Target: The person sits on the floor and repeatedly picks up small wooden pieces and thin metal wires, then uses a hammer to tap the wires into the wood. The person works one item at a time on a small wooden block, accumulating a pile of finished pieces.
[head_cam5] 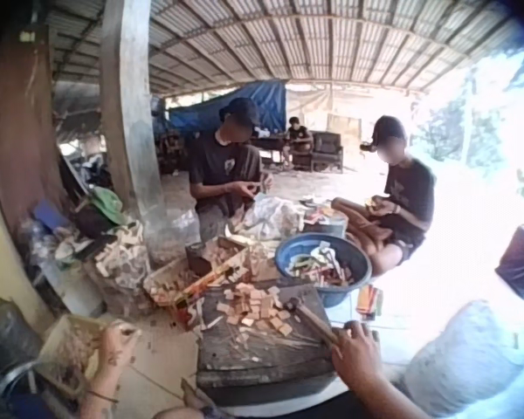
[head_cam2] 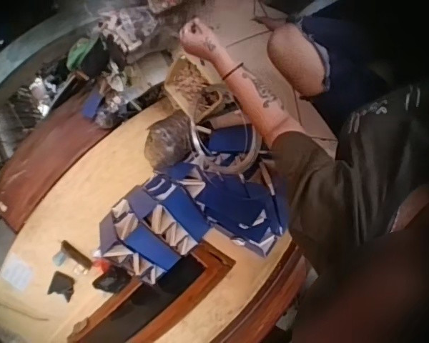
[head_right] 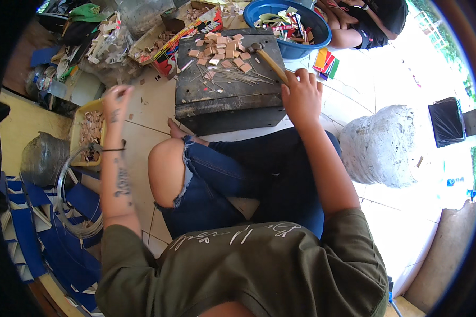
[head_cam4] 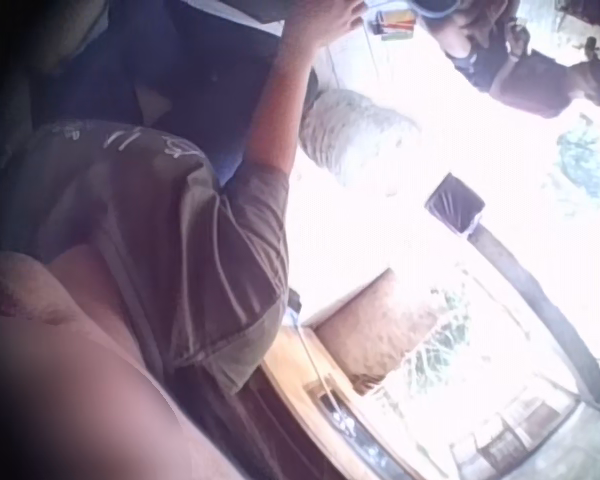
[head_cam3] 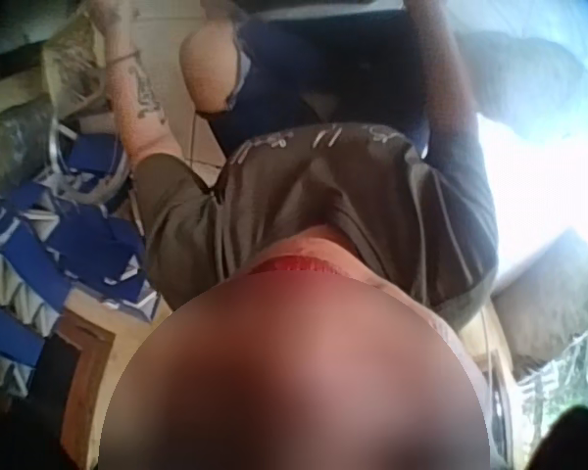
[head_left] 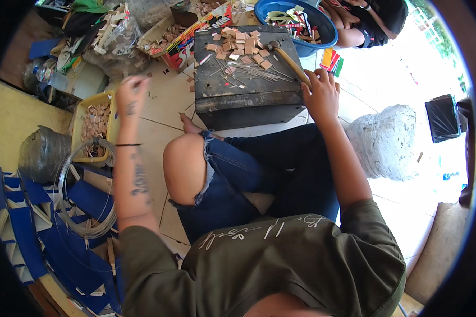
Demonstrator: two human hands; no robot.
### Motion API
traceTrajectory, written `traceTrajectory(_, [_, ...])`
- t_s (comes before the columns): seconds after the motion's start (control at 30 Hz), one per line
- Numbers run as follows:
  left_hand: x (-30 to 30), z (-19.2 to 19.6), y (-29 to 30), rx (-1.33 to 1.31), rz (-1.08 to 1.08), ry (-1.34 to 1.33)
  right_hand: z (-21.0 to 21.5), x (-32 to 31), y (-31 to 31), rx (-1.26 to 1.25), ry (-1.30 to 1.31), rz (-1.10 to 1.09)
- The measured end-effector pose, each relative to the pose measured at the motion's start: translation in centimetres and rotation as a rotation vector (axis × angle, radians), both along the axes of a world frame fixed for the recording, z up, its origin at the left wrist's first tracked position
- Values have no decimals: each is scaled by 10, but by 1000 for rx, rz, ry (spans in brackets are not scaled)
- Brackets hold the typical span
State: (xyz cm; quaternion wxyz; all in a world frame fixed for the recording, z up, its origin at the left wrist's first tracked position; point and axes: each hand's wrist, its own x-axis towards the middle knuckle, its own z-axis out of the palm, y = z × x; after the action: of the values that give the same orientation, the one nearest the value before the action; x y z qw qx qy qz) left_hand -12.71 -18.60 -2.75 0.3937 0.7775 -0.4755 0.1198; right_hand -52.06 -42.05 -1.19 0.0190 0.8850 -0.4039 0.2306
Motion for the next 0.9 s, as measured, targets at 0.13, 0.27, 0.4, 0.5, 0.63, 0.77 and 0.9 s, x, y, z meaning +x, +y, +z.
traceTrajectory(0.13, [92,23,100,408,449,-202,3,40,-3,82,4,229])
traceTrajectory(0.27, [119,45,133,749,748,-269,1,77,-12,163,135,270])
traceTrajectory(0.4, [88,48,73,456,439,-381,-4,89,-26,400,31,296])
traceTrajectory(0.5, [31,42,-14,194,-4,-345,-9,81,-33,435,-144,343])
traceTrajectory(0.63, [-76,27,-115,45,-374,-215,-18,67,-37,609,-437,267])
traceTrajectory(0.77, [-145,19,-181,193,-432,-192,-27,58,-35,920,-838,250])
traceTrajectory(0.9, [-171,9,-199,258,-410,-279,-25,47,-39,1058,-997,311])
